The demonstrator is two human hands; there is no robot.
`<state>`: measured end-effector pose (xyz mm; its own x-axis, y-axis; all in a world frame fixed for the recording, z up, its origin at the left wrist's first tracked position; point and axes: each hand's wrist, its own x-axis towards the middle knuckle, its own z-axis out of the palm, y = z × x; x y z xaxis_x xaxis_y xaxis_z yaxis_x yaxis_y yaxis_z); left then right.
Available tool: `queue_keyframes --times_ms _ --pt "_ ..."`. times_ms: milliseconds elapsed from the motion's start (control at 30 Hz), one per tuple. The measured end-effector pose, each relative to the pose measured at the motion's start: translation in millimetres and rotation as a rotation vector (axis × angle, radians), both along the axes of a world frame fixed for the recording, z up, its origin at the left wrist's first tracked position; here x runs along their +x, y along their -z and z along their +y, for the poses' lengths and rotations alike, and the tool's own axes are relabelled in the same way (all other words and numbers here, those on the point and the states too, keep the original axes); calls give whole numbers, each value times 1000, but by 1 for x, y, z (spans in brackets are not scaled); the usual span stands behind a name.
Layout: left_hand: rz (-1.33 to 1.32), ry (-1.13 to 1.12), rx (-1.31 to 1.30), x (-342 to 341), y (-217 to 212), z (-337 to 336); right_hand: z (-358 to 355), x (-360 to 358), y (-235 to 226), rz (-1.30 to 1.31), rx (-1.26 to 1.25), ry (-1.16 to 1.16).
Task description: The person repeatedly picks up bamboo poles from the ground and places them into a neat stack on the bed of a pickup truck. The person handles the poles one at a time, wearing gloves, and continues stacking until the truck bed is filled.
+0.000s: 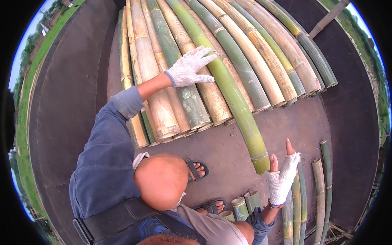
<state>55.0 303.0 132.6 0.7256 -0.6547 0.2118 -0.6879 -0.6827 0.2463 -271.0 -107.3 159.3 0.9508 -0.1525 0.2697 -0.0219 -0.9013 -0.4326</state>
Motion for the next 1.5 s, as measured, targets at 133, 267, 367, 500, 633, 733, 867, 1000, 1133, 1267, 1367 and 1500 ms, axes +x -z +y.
queue_keyframes --times_ms 133,267,367,500,633,733,867,1000,1133,1267,1367,1500 --pt "4 -88 -20 -9 10 34 -64 -106 45 147 593 616" --pt "10 -176 -115 -39 8 30 -10 -95 125 -272 1096 467" --pt "-33 -162 -194 -60 -9 22 61 -15 163 -359 1192 485" --pt "-21 -105 -224 -83 -40 9 128 82 129 -340 1082 491" --pt "-127 91 -299 -102 -59 -61 158 137 98 -111 588 302" --pt "113 330 -301 -126 -56 -147 133 101 119 -97 695 128" --pt "159 869 -77 -182 -10 -267 70 -63 145 -31 473 390" --pt "33 1234 26 -273 85 -430 -3 -240 131 53 230 807" --pt "-107 1162 95 -378 154 -551 -58 -368 103 17 -4 1088" --pt "-92 1006 175 -414 165 -591 -109 -449 90 192 -137 1236" --pt "-6 1064 289 -395 142 -559 -159 -492 83 453 -380 1199" --pt "75 1006 301 -339 71 -463 -226 -564 52 675 -689 1082"
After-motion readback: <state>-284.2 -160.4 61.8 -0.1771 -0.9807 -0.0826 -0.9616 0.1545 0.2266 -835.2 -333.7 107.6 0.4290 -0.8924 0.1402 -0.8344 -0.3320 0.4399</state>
